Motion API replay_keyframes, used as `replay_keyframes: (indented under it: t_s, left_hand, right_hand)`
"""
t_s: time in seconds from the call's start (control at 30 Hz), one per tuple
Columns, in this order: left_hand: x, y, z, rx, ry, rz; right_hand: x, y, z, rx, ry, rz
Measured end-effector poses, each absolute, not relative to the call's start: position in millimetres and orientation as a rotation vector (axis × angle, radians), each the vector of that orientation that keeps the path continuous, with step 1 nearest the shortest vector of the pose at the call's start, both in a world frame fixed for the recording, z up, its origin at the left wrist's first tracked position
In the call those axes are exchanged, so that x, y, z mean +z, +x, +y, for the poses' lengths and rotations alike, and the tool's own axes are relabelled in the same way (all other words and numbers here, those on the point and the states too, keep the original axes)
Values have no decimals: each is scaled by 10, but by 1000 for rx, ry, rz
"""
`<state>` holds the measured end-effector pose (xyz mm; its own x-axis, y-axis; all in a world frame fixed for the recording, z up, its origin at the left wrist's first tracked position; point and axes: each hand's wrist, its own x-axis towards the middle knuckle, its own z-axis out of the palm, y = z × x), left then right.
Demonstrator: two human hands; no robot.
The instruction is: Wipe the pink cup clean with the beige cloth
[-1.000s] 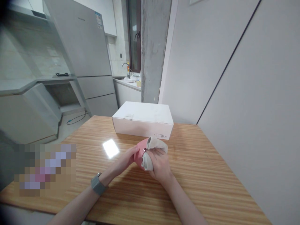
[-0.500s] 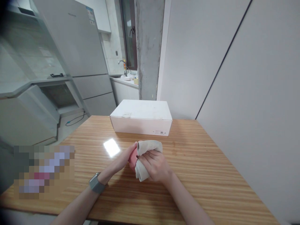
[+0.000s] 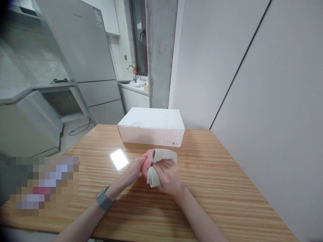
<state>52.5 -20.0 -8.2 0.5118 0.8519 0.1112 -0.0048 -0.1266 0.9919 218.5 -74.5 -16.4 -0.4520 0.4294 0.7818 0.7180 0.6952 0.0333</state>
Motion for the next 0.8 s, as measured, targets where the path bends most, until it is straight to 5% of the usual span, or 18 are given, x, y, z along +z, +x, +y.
replay_keyframes:
  t_s: [0.43, 0.8]
  left_hand:
    - [-239, 659, -197, 787, 880, 471]
    - [-34, 549, -159, 753, 1197, 642]
  right_hand:
    - [-154, 2227, -718, -478, -813, -2184]
    - [-121, 2122, -755, -409, -737, -2187]
